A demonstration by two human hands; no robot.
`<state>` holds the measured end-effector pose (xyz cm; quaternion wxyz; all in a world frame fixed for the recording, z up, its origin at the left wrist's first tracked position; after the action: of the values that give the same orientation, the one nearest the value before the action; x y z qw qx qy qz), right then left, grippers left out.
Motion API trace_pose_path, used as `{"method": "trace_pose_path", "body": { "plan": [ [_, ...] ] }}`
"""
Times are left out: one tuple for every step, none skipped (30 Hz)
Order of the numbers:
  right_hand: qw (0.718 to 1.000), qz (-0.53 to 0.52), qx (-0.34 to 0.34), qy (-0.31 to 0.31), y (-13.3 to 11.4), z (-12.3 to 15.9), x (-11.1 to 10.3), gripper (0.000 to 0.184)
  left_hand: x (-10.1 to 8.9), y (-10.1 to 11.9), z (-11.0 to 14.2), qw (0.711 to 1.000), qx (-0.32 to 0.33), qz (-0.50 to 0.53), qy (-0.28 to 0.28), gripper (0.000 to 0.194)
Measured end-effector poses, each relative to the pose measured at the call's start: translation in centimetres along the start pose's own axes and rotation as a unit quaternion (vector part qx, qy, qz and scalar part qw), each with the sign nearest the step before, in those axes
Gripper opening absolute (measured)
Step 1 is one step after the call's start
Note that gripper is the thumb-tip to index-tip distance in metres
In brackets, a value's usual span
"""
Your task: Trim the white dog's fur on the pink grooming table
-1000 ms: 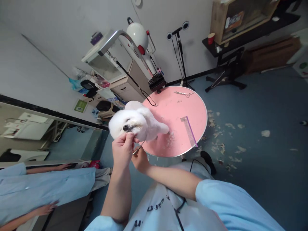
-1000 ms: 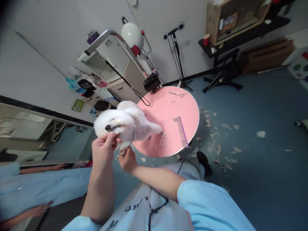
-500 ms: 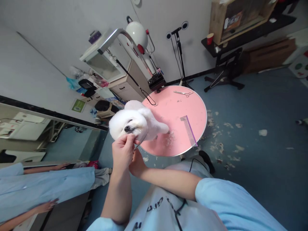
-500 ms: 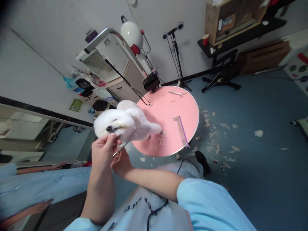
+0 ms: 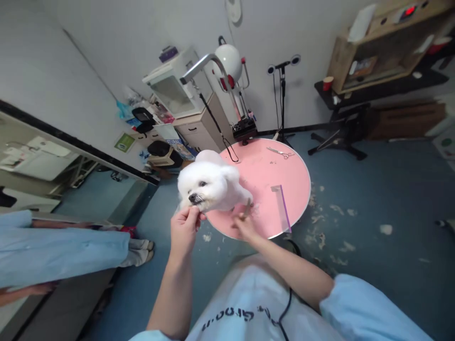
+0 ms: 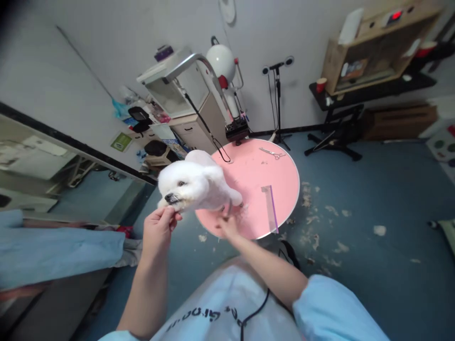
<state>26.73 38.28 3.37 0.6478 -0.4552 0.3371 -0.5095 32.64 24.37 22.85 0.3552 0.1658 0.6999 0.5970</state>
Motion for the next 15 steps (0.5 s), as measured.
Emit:
{"method": "trace_pose_path", "body": {
  "plan": [
    [0.997,0.074,0.020,0.014,1.2,-1.6,-3.3,0.020,-0.2,-0.5,0.0,1.000,-0.010,0.001,0.005,0.036],
    [0.988,0.148,0.037,0.029,2.1,-3.1,-6.6,0.020,-0.4,-0.8,0.0,1.000,-0.019,0.001,0.013,0.035],
    [0.973,0.219,0.053,0.049,2.7,-4.5,-9.5,0.017,-0.6,-1.2,0.0,0.999,-0.028,0.003,0.023,0.035],
    [0.955,0.282,0.065,0.067,3.1,-5.7,-11.9,0.014,-0.8,-1.5,0.0,0.999,-0.036,0.007,0.034,0.034],
    [0.935,0.338,0.076,0.079,3.3,-6.6,-13.7,0.012,-0.9,-1.7,-0.1,0.998,-0.043,0.011,0.042,0.033],
    [0.915,0.385,0.084,0.087,3.6,-7.2,-14.8,0.013,-1.0,-1.8,-0.1,0.998,-0.046,0.012,0.046,0.032],
    [0.896,0.425,0.089,0.089,3.9,-7.6,-15.4,0.016,-1.0,-1.9,-0.2,0.998,-0.046,0.010,0.048,0.031],
    [0.880,0.458,0.091,0.089,4.2,-7.8,-15.6,0.022,-1.0,-1.8,-0.2,0.998,-0.041,0.006,0.048,0.030],
    [0.866,0.485,0.090,0.087,4.5,-7.8,-15.5,0.028,-0.9,-1.6,-0.3,0.998,-0.033,0.002,0.046,0.030],
    [0.853,0.507,0.087,0.084,4.8,-7.8,-15.3,0.035,-0.9,-1.3,-0.3,0.999,-0.023,-0.002,0.043,0.031],
    [0.842,0.527,0.083,0.083,5.1,-7.7,-15.1,0.041,-0.7,-1.0,-0.4,0.999,-0.013,-0.003,0.041,0.032],
    [0.830,0.545,0.080,0.082,5.2,-7.6,-15.1,0.047,-0.6,-0.6,-0.4,0.999,-0.005,-0.001,0.037,0.032],
    [0.820,0.561,0.078,0.081,5.3,-7.6,-15.2,0.050,-0.4,-0.2,-0.5,1.000,0.000,0.002,0.031,0.032],
    [0.810,0.575,0.076,0.079,5.4,-7.6,-15.4,0.052,0.0,0.2,-0.6,1.000,0.004,0.007,0.021,0.032],
    [0.802,0.588,0.076,0.075,5.4,-7.6,-15.6,0.052,0.4,0.5,-0.7,1.000,0.008,0.012,0.008,0.031]
  ]
}}
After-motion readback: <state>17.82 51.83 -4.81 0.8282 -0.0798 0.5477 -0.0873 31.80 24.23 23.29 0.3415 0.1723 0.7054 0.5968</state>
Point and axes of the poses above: each hand's wrist, its own z-axis away from the middle knuckle, its own x-axis out of the palm, y = z × x, the point moved 8 cm from there along -z, towards the middle knuckle, and after that the axes turned 7 degrees about y, right-handed, at the moved point
